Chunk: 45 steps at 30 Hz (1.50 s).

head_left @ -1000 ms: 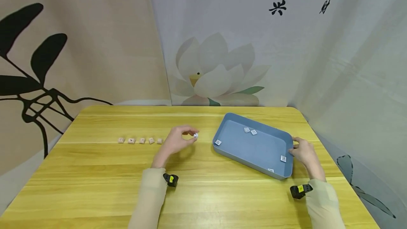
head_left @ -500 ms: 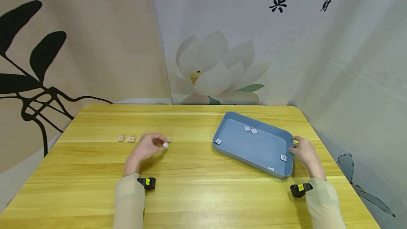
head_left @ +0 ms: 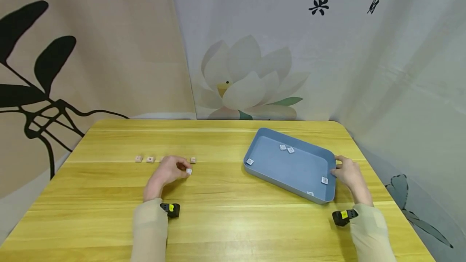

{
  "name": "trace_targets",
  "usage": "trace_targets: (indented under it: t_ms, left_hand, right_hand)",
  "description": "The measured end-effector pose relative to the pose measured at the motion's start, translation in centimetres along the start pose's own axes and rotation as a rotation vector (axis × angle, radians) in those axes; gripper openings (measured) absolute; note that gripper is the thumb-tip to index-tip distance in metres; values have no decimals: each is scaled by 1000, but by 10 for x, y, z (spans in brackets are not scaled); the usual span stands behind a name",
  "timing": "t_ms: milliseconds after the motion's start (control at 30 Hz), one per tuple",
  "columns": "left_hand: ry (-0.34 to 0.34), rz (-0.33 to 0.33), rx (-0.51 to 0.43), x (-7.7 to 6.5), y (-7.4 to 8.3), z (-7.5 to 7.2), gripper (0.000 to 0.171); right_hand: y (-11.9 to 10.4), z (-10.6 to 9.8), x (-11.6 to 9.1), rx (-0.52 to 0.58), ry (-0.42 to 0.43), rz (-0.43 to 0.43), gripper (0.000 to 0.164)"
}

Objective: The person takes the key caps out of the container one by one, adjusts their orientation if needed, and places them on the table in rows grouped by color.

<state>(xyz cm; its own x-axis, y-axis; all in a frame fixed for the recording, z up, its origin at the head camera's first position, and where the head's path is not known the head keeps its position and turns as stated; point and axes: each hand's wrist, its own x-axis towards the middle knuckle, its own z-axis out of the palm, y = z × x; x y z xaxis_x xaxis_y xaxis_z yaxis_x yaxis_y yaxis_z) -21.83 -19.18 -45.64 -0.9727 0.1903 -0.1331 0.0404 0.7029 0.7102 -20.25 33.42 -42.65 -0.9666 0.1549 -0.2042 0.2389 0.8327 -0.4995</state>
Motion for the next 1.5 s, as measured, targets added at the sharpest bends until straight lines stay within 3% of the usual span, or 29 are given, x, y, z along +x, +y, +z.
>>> trace_targets:
  t_ms: [500,733,933,1000,1100,1333,1500]
  left_hand:
    - [-45,8,-21,3,1,3,19]
    - [-24,47,-15,1,6,2,29]
    - [106,170,25,8,36,10,28]
    - [144,222,30,14,48,19,28]
    - [146,304,31,26,67,37,28]
    - [25,474,60,54,107,76,29]
    - [-88,495,130,72,121,90,32]
  right_hand:
    - [0,1,1,-11,5,3,60]
    - [0,1,1,-8,2,-4,60]
    - [1,2,1,-15,16,-7,59]
    - [1,2,1,-23,20,-7,59]
    - [1,1,1,-23,23,-3,59]
    - [1,0,1,-24,23,-2,59]
    - [2,2,1,-22,20,-8,58]
